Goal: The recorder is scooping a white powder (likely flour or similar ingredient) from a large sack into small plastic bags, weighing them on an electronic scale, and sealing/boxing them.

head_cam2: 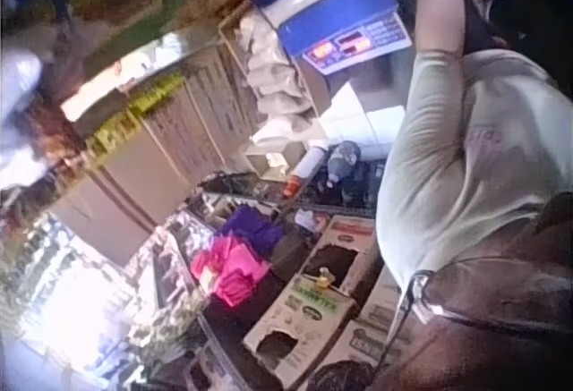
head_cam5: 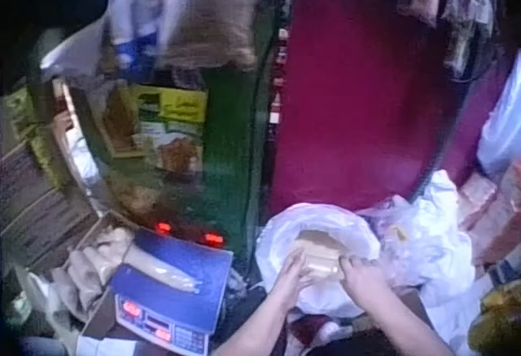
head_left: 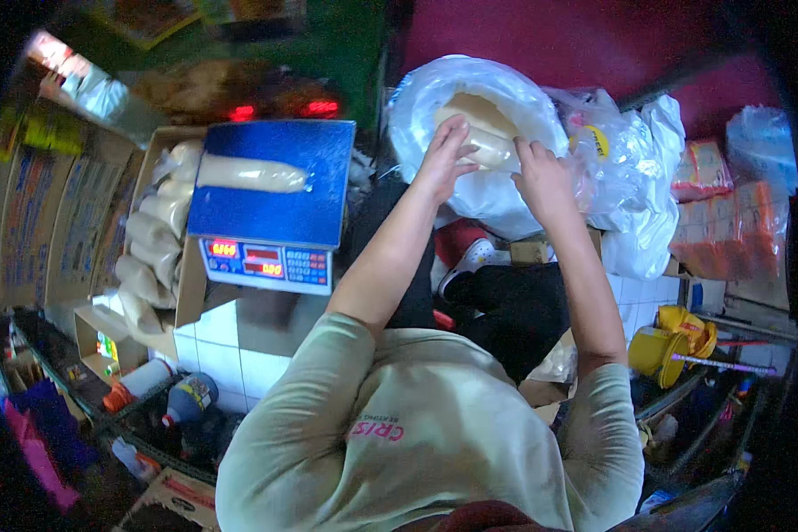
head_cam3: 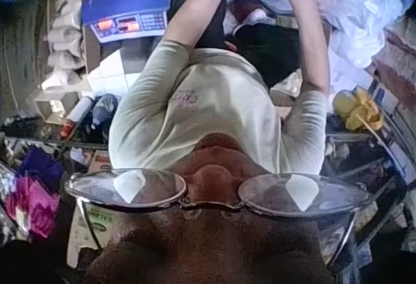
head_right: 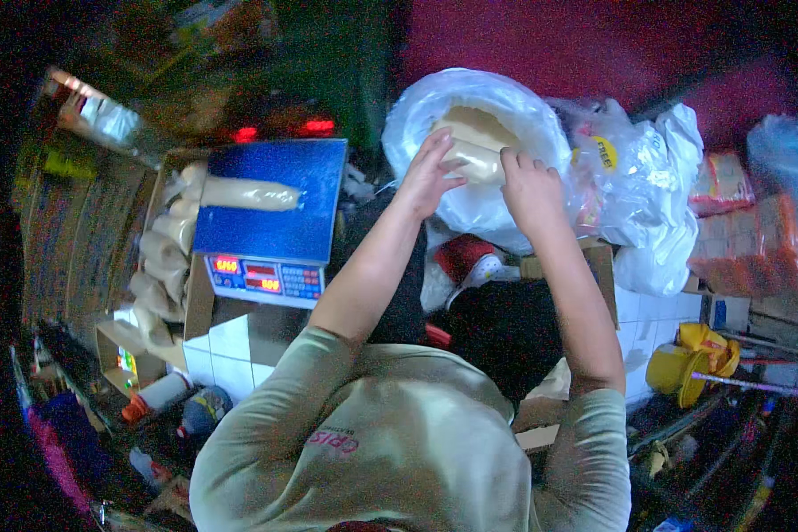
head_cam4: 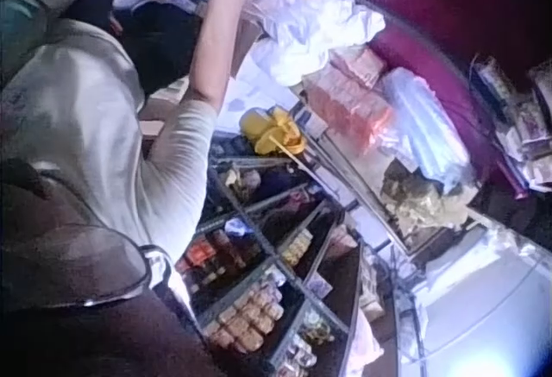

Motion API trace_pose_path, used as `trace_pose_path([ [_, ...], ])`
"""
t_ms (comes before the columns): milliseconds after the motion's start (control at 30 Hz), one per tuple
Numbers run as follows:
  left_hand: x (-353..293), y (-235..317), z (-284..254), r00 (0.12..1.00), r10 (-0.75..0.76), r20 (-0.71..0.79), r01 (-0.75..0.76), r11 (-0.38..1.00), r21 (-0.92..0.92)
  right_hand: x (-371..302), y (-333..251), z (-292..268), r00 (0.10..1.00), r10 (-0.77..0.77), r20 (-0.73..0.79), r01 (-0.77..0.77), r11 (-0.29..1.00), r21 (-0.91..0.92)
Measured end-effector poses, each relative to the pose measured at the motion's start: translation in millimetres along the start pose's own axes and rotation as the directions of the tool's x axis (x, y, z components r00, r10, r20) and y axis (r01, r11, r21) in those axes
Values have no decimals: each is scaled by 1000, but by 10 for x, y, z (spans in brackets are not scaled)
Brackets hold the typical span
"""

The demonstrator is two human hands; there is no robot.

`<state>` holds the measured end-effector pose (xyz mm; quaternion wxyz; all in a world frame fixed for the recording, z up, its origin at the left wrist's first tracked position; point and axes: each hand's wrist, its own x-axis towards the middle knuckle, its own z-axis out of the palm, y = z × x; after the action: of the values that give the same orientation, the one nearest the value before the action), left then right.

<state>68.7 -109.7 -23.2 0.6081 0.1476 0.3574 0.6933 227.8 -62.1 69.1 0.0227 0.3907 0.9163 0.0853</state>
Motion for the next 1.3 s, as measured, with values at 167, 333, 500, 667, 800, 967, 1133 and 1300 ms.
trace_pose_path([
  [167,-287,374,-215,978,184,103,-160,966,-202,42,-464,1,1000,-27,10,11,664,748],
  [333,-709,1077,-576,906,347,242,-357,934,-1,313,-939,-116,895,-295,335,-338,42,940],
  [500,-1190,1831,-1324,775,621,119,-518,514,684,382,-1437,-102,949,-295,108,57,503,863],
  [667,-1425,2090,-2031,706,706,49,-205,137,969,349,-1768,51,955,-293,-45,253,729,636],
  [800,-1428,2039,-2347,713,683,157,14,-238,971,360,-1904,131,950,-304,-73,292,777,557],
  [967,-1415,1894,-2473,717,679,159,70,-297,952,389,-2064,165,940,-303,-154,339,807,483],
  [1133,-1414,1869,-2462,714,679,172,69,-312,948,469,-2239,184,952,-289,-100,300,820,487],
  [1300,-1405,1854,-2440,724,678,127,107,-292,951,565,-2432,207,961,-267,-77,265,798,542],
])
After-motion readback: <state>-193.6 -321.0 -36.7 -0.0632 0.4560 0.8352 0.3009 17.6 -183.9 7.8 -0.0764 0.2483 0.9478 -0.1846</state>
